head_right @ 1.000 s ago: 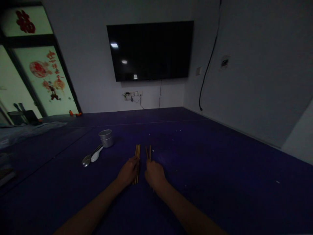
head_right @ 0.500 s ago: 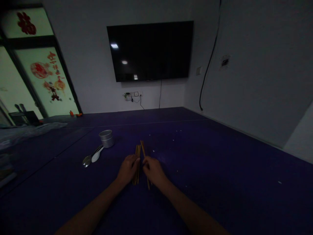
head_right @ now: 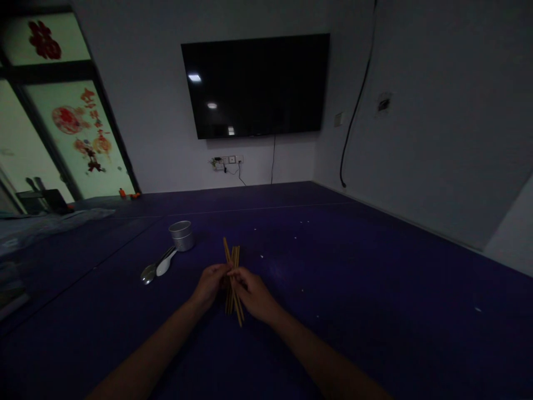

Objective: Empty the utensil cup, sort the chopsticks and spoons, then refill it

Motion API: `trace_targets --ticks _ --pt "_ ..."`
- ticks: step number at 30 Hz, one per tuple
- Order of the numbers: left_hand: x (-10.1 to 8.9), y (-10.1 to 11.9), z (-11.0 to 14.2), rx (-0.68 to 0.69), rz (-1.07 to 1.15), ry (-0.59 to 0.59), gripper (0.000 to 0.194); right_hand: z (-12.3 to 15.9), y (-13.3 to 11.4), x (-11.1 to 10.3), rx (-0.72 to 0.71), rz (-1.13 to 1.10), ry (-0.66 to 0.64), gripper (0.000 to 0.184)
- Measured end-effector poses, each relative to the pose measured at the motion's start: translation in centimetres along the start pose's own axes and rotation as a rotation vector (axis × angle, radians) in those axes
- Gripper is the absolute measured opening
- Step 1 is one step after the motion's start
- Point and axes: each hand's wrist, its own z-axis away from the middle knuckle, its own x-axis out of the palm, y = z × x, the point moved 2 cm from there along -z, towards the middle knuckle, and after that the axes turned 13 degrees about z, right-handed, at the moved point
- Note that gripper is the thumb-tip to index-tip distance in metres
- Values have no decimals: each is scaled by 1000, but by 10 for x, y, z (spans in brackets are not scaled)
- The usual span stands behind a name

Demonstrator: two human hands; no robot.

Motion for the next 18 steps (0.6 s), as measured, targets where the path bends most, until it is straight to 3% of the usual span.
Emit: trace_targets --ticks 3,9,14,18 --pt "-13 3 -7 0 -103 71 43 2 -3 -4 -34 188 26 32" --pt "-36 11 -20 38 -676 120 35 4 -5 -8 -186 664 -52 33" --pt "-32 15 -20 76 -1174 69 27 5 -8 -6 -172 774 -110 31" --pt "-28 14 -18 56 -1313 64 26 6 -4 -4 -147 792 -158 35"
